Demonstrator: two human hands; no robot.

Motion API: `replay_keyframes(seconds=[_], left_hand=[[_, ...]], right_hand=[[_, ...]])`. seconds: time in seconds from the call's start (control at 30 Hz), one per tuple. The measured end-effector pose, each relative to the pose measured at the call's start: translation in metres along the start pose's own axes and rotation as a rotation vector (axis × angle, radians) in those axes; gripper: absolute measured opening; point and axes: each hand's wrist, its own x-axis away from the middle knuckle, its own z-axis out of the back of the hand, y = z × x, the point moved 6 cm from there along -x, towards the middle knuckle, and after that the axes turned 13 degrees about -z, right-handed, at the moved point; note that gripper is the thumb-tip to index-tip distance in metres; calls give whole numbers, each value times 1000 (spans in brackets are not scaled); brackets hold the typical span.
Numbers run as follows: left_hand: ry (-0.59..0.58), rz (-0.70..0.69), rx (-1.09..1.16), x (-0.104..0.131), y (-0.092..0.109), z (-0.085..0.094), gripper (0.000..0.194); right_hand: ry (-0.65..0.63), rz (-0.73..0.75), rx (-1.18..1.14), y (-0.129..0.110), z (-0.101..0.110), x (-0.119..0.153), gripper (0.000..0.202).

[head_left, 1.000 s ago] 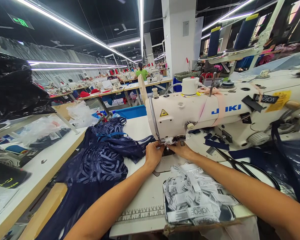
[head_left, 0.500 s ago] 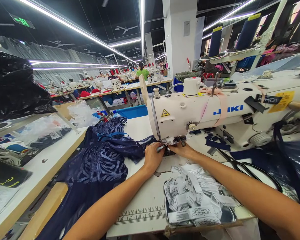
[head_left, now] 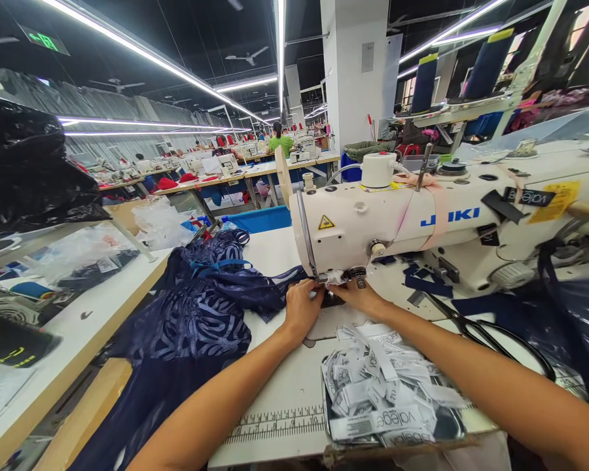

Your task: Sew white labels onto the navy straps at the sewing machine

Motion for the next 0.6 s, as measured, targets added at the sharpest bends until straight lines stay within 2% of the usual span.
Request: replay_keyframes(seconds=[0.2, 0.4, 0.6], left_hand=[[14, -15, -10, 0, -2, -1, 14], [11, -15, -12, -1, -2, -1, 14], [10, -15, -11, -1, -1, -2, 13]], right_hand=[[9, 12, 180, -4, 3, 5, 19], [10, -33, 189, 5, -4, -2, 16], [24, -56, 154, -3, -5, 1, 14]])
